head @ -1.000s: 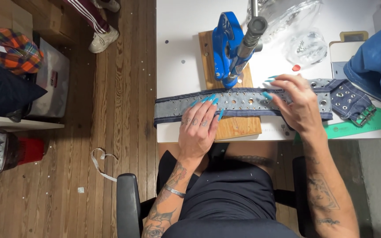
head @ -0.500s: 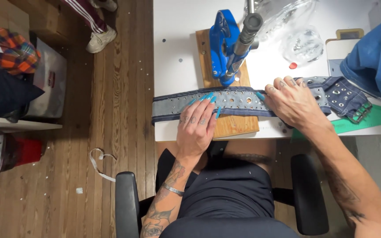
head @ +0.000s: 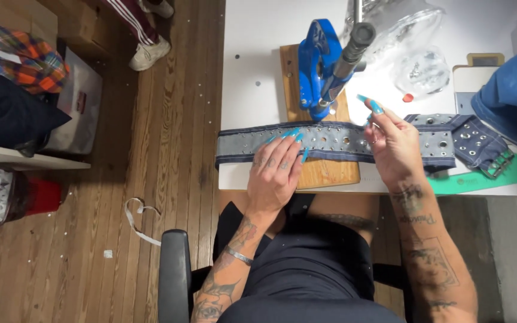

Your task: Attaching metal hardware to a denim strap using a manual hand press

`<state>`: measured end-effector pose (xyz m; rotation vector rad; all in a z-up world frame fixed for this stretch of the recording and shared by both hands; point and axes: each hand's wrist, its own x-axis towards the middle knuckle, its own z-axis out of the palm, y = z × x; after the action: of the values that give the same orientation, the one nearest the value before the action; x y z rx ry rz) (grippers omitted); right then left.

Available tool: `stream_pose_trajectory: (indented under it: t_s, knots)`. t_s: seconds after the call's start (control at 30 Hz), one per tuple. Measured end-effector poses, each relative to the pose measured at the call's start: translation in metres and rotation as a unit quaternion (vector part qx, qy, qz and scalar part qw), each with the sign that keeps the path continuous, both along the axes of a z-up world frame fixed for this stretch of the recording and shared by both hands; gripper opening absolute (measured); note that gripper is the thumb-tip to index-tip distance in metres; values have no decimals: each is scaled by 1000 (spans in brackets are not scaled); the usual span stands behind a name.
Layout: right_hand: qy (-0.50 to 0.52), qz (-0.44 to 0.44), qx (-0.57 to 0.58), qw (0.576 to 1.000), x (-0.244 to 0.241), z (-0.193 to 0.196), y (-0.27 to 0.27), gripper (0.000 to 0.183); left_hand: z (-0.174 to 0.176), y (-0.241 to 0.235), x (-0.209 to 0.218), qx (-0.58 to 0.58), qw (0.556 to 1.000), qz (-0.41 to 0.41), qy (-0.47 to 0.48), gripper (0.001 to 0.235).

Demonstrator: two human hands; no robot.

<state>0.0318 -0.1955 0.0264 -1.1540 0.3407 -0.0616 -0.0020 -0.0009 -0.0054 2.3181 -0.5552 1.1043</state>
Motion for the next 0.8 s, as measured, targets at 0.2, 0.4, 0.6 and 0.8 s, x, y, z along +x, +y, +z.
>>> stream_pose_trajectory:
  t_s: [0.2,0.4,0.6,0.8]
  knots:
    - [-22,-4,17,1000,3,-1,-3,27,0,0,1,1,1000,0,2,21]
    - [-51,-5,-50,997,6,2,6,28,-1,1,3,4,1000,1,5,22]
    - [-86,9,-112,990,8,-13,7,27,-2,1,3,5,1000,-4,14,23]
    - [-324,-45,-529,783,13,4,24,18,-4,0,4,7,1000,-1,9,23]
